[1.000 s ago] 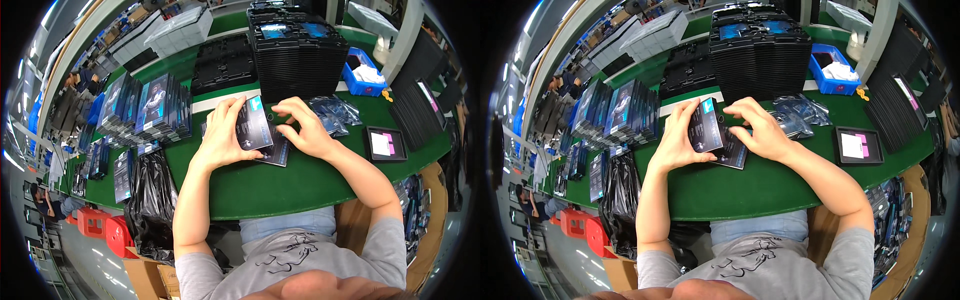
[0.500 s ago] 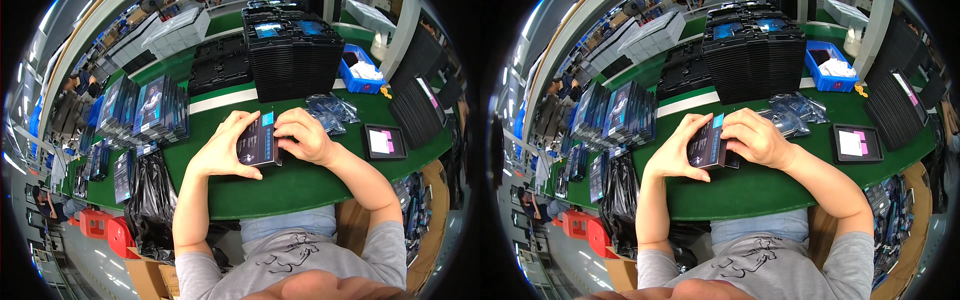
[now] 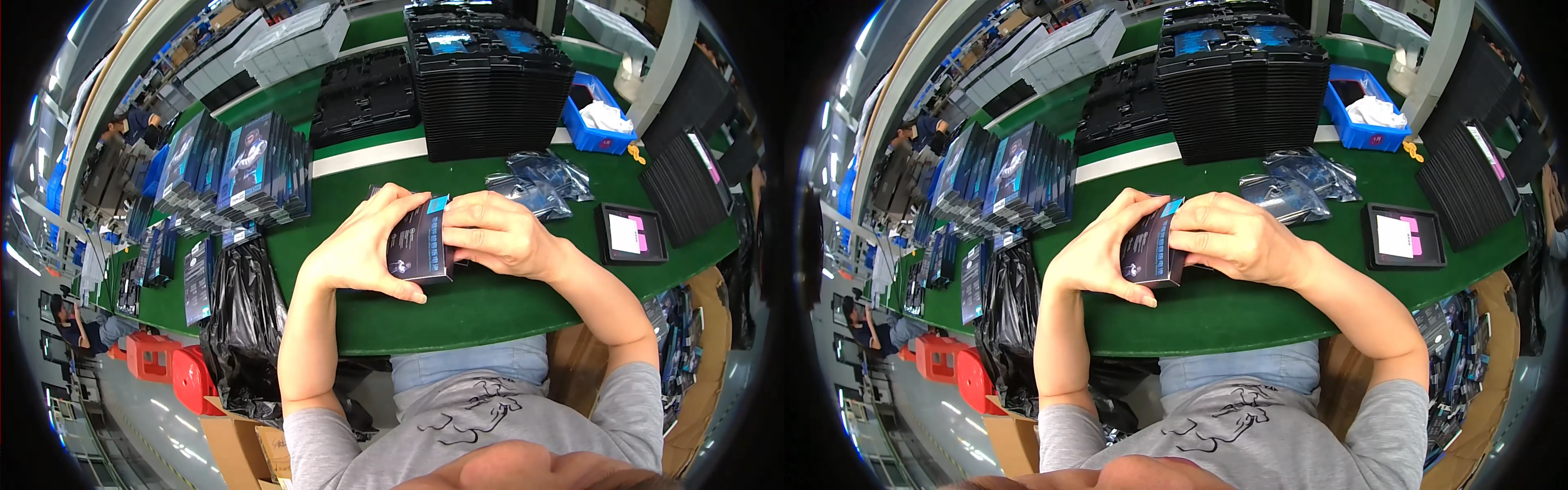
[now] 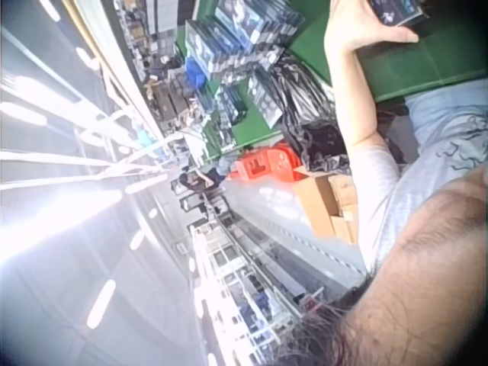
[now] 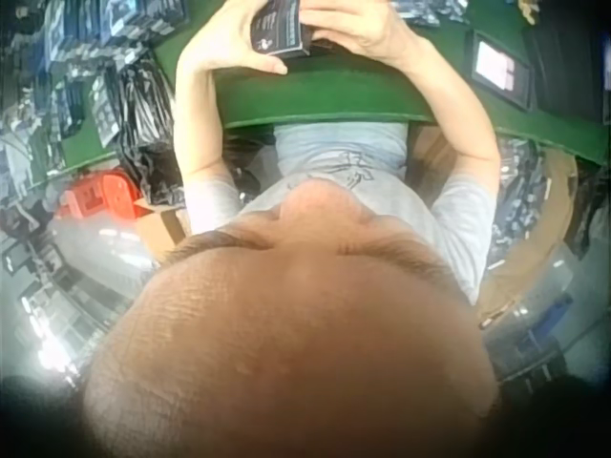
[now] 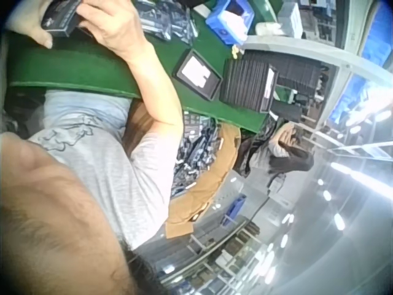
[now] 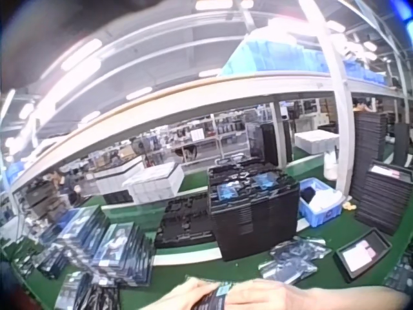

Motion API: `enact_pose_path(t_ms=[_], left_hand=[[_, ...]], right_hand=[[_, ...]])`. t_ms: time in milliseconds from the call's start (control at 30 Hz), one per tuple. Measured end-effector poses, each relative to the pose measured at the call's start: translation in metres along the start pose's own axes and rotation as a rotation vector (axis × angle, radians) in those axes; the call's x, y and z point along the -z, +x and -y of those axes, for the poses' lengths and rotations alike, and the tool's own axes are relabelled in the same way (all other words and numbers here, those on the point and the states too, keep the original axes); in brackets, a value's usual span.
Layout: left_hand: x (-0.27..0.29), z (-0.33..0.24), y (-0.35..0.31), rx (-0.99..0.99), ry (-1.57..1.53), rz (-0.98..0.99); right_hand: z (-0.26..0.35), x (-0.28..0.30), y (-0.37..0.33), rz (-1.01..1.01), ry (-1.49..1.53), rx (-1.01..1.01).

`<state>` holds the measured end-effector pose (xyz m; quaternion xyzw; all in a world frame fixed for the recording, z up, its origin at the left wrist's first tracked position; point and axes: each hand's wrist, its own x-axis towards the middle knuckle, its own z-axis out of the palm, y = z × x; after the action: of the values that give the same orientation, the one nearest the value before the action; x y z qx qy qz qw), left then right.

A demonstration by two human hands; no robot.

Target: The person unpacks small electronic components from retail boxes and places them into a black plastic tray. They handle the boxes and components by hand, opening the packaging and transferring the items one by one. The workspace is a green table in a warehouse setting with stacks of similar boxes nearby.

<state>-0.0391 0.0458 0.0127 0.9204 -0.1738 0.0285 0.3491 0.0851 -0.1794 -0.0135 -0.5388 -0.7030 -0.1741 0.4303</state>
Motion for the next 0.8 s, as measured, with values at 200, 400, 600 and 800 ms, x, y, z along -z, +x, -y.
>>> enact_pose_path(t_ms=[200, 400, 600, 800], left_hand=[[0.001, 0.008, -0.001, -0.066, -0.044, 0.068], [0.002, 0.001, -0.002, -0.079, -0.038, 0.131], [-0.002, -0.007, -0.002, -0.134, -0.043, 0.126], [-0.003, -0.008, -0.002, -0.163, -0.12, 0.108]], right_hand=[[0.002, -0.002, -0.002, -0.022, -0.111, 0.049], [0.009, -0.013, -0.004, -0.063, -0.177, 0.091], [0.018, -0.017, -0.005, -0.007, -0.302, 0.166], [0.019, -0.019, -0.01, -0.029, -0.311, 0.171]])
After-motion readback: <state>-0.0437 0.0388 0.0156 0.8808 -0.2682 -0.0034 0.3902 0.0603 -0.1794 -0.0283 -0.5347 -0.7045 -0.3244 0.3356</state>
